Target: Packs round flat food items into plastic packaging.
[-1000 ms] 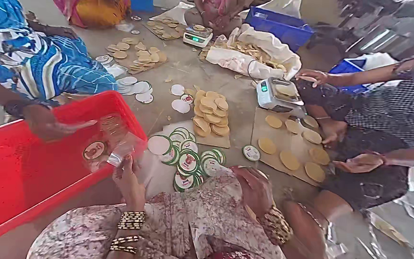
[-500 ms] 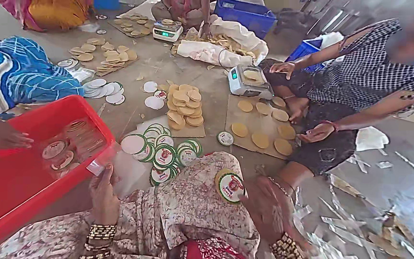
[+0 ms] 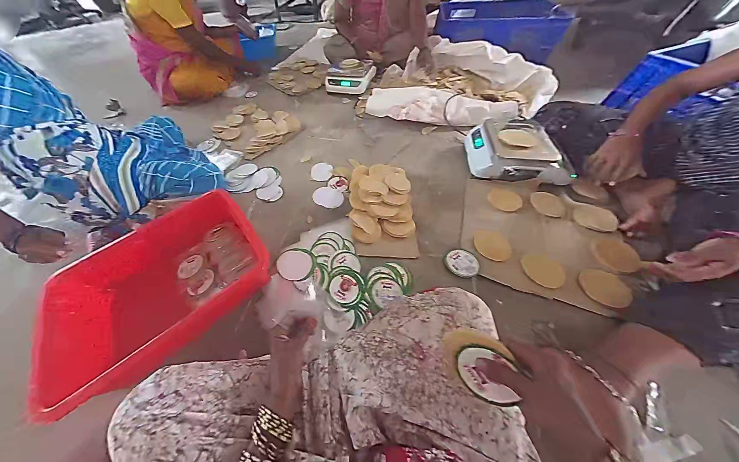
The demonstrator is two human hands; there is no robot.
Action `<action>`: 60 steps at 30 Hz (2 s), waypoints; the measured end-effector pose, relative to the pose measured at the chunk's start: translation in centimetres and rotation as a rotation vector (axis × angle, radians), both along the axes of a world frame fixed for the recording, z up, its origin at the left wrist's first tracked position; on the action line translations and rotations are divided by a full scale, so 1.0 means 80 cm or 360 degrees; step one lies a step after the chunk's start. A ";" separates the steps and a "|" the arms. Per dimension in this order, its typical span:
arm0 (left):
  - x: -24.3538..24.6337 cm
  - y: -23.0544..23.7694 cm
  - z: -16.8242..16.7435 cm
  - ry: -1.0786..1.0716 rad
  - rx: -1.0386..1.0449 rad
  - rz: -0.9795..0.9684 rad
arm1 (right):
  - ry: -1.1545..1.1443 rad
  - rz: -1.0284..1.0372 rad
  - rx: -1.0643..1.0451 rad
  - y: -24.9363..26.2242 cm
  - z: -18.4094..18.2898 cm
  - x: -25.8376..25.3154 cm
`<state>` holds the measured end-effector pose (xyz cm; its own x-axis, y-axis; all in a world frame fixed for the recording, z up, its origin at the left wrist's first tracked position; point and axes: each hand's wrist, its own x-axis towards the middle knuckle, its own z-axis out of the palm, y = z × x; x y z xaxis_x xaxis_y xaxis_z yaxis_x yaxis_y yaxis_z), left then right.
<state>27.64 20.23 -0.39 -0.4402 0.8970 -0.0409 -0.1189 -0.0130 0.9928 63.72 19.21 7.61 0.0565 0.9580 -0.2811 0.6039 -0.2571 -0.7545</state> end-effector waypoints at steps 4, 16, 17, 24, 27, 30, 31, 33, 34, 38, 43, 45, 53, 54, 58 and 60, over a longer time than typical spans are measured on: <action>0.025 -0.018 0.028 -0.0098 0.0104 -0.0063 | -0.0343 0.0199 0.0609 -0.012 -0.026 0.012; 0.043 -0.072 0.119 0.0812 0.0650 -0.0520 | 0.0236 -0.0064 0.1006 0.004 0.016 -0.015; 0.044 -0.076 0.122 0.0843 0.0646 -0.0559 | 0.0546 -0.0010 0.1099 0.004 0.036 -0.022; 0.058 -0.088 0.129 0.1031 0.0739 -0.0691 | 0.1125 0.1117 0.1246 0.009 0.151 -0.062; 0.062 -0.093 0.133 0.1045 0.0762 -0.0725 | 0.1155 0.1351 0.1214 0.012 0.154 -0.095; 0.065 -0.099 0.140 0.1016 0.0779 -0.0740 | 0.1118 0.1498 0.1099 0.013 0.146 -0.114; 0.066 -0.101 0.141 0.1004 0.0784 -0.0743 | 0.1092 0.1526 0.1064 0.014 0.142 -0.118; 0.065 -0.104 0.140 0.0939 0.0795 -0.0787 | 0.1077 0.1549 0.1000 0.015 0.132 -0.124; 0.066 -0.104 0.138 0.0892 0.0799 -0.0805 | 0.1078 0.1554 0.0967 0.017 0.127 -0.125; 0.074 -0.111 0.126 0.0414 0.0713 -0.0890 | 0.1133 0.1443 0.0766 0.019 0.111 -0.126; 0.085 -0.123 0.117 -0.0318 0.0467 -0.1024 | 0.1078 0.1174 0.0660 0.014 0.088 -0.132; 0.087 -0.123 0.117 -0.0437 0.0411 -0.1003 | 0.0965 0.1149 0.0771 0.013 0.074 -0.129; 0.086 -0.119 0.117 -0.0680 0.0227 -0.0859 | 0.0747 0.1550 0.0596 0.008 0.062 -0.113; 0.085 -0.117 0.121 -0.0685 0.0244 -0.0843 | 0.0750 0.1520 0.0611 0.009 0.061 -0.110; 0.077 -0.115 0.120 -0.0638 0.0302 -0.0812 | 0.0806 0.1526 0.0656 0.010 0.055 -0.106; 0.077 -0.116 0.112 -0.0704 0.0359 -0.0780 | 0.0809 0.1569 0.0631 0.009 0.057 -0.108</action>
<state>33.80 10.98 8.58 0.0328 0.9956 0.0876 -0.5562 -0.0546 0.8292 55.11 19.93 12.19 -0.7900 0.5506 0.2696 0.0171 0.4593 -0.8881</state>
